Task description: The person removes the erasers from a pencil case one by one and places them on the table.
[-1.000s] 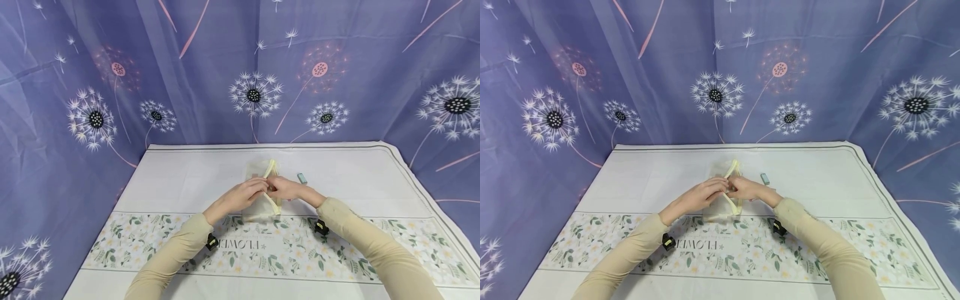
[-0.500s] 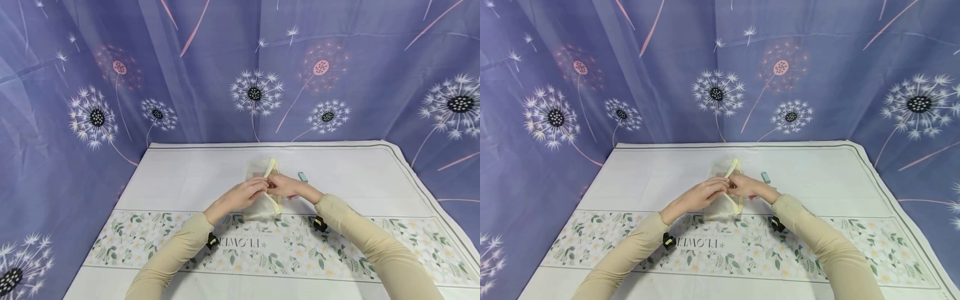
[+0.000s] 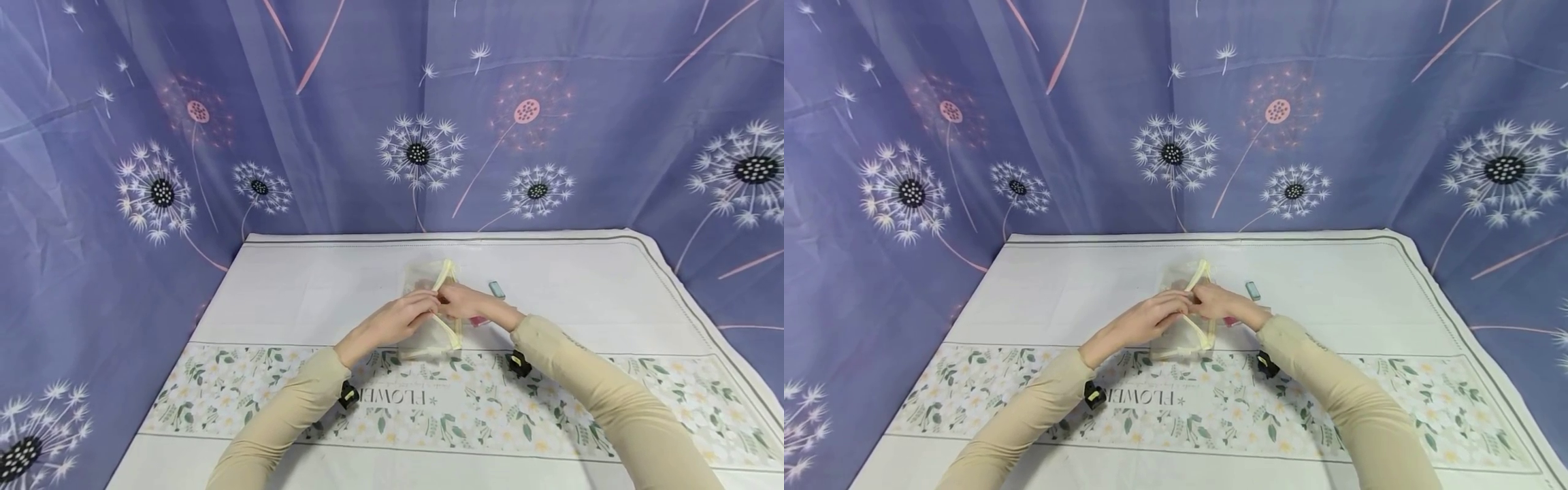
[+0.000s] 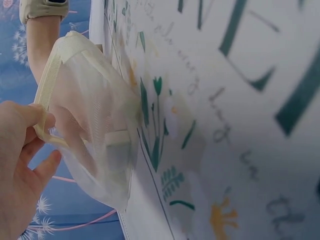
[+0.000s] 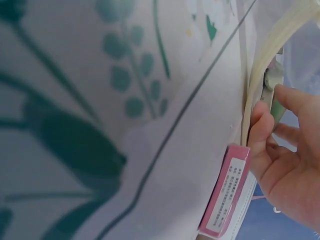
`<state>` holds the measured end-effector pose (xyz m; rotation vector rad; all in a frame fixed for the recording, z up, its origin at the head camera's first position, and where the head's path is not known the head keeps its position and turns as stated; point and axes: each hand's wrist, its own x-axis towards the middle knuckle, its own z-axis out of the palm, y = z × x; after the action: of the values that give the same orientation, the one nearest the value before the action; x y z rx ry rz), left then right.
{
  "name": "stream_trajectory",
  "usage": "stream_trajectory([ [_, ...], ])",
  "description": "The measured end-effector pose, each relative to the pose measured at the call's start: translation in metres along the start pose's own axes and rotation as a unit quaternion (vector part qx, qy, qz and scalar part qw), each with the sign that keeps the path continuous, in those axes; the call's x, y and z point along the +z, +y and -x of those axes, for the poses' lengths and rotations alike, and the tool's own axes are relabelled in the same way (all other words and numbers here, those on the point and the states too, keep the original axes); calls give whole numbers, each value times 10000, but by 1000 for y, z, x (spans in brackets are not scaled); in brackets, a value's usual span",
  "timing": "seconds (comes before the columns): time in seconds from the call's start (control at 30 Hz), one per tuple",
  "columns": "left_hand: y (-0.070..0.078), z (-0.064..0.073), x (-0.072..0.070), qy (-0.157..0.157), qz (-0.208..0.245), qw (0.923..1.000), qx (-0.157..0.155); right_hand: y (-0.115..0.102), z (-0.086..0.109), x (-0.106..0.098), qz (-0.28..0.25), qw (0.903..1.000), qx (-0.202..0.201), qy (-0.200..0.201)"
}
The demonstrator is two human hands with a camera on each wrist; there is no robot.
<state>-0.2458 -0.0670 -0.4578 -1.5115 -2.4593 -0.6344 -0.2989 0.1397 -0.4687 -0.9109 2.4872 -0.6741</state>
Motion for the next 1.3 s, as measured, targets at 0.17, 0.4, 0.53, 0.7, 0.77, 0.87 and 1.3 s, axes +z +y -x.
stream_trajectory([
  [0.17, 0, -2, -2, 0, -60, 10000, 7, 2, 0, -2, -77, 9999, -95, 89],
  [0.4, 3, -6, -3, -107, 123, 9999, -1, 10, 0, -3, -129, 9994, 217, 234],
  [0.53, 4, -4, 1, -180, 137, 9997, -95, 10, 2, 2, -235, 9987, 338, 305],
  [0.7, 5, -3, 4, -192, 127, 9997, -67, 9, 3, 7, -224, 9984, 244, 464],
  [0.77, 5, -3, 3, -200, 103, 9997, -90, 10, 2, 6, -293, 9983, 182, 463],
  [0.87, 6, -2, 2, -213, 79, 9996, -174, 10, 1, 5, -405, 9983, 47, 408],
  [1.3, 5, 1, 2, -214, 45, 9995, -208, 8, 1, 5, -264, 9984, -282, 420],
])
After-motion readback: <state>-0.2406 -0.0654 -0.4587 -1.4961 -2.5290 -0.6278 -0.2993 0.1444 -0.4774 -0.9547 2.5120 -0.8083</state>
